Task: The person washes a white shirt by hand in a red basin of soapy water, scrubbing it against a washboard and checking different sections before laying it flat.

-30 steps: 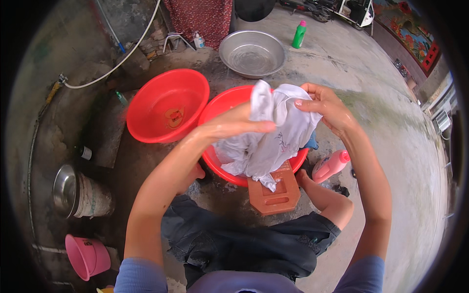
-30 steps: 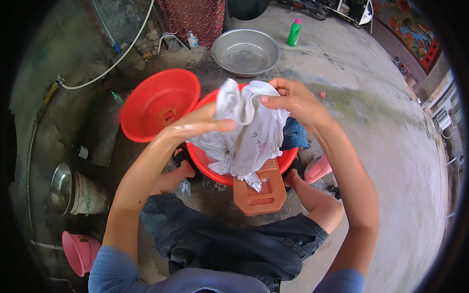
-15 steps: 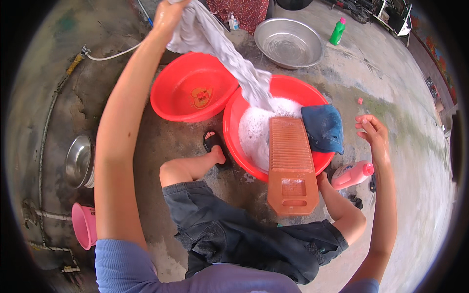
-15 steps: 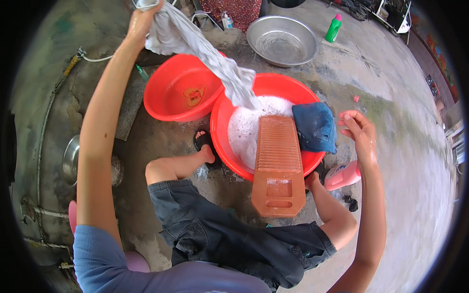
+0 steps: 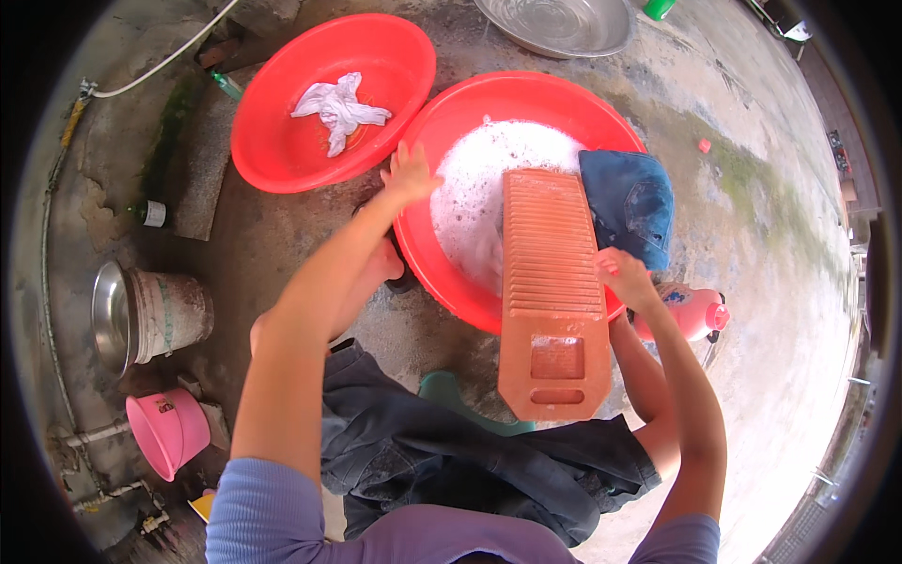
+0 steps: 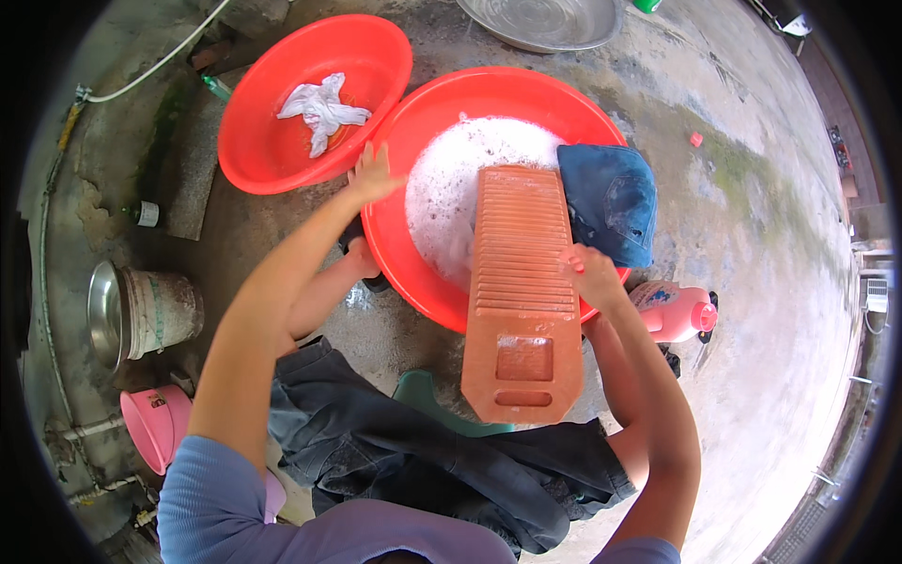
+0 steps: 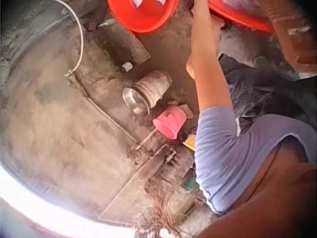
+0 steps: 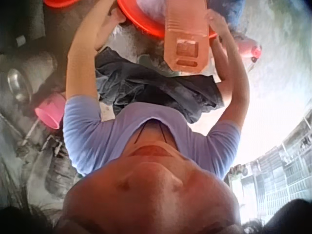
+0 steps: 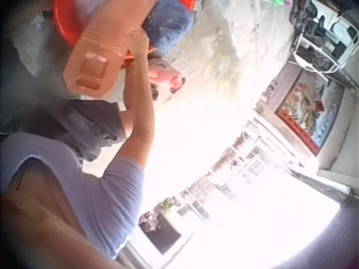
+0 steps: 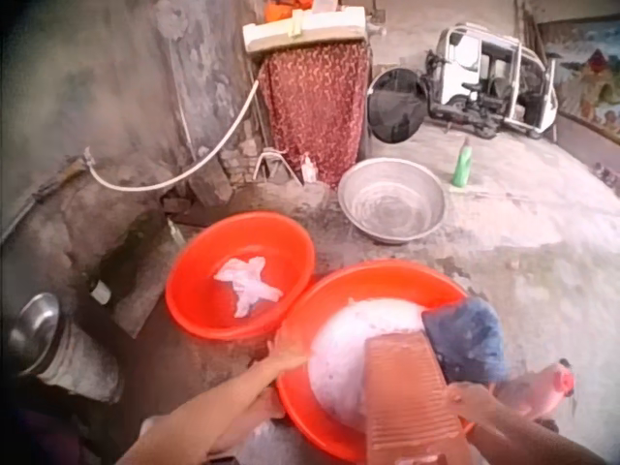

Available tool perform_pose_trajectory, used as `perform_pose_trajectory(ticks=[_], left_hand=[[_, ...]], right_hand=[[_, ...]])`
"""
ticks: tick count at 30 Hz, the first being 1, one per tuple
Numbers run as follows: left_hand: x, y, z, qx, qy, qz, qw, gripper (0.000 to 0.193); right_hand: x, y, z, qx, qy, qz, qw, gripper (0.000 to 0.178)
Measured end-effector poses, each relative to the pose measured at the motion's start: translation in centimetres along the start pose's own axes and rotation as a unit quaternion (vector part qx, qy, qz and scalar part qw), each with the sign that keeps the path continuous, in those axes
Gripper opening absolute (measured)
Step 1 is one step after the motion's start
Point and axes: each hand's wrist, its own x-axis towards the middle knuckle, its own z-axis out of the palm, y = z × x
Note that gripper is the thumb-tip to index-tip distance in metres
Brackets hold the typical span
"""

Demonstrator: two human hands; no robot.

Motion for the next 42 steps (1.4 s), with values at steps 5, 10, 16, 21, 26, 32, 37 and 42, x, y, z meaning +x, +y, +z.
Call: perform_pose_trajectory(ticks=[5, 10, 16, 21, 26, 32, 37, 42], left_hand=[[-2.2, -1.9, 7.4, 0.186, 0.148, 0.057, 0.970, 0.079], [-2.5, -0.1, 10.7, 0.078, 0.061, 0.156, 0.983, 0.064], [-1.5, -0.4, 14.4, -0.126, 0.038, 0.070, 0.989, 0.059], [-3.9, -1.0, 14.1, -0.195, -0.011, 0.037, 0.980, 0.047], [-8.2, 1.7, 12.7, -0.020, 0.203, 0.184, 0.962, 0.043], [-7.0, 0.4, 14.3, -0.192, 0.014, 0.113, 0.975, 0.058], [-5.5, 2.3, 15.4, -0.234, -0.009, 0.110, 0.966, 0.060], [-1.1, 2.5, 18.8, -0.363, -0.002, 0.022, 0.932, 0.031]], right_hand=[[1.9, 8.2, 8.2, 0.052, 0.040, 0.132, 0.989, 0.068], [3.0, 6.1, 12.1, 0.110, 0.048, 0.150, 0.981, 0.091], [4.9, -0.8, 15.6, 0.107, 0.046, 0.153, 0.981, 0.086], [5.8, 2.9, 13.1, 0.331, -0.025, 0.161, 0.929, 0.034], [8.0, 12.2, 16.0, -0.051, 0.073, 0.136, 0.987, 0.038], [8.1, 11.6, 17.8, -0.219, -0.191, 0.061, 0.955, 0.034], [6.2, 7.7, 11.1, -0.242, -0.313, 0.072, 0.916, 0.027], [1.4, 4.2, 3.8, -0.091, 0.046, -0.069, 0.992, 0.038]])
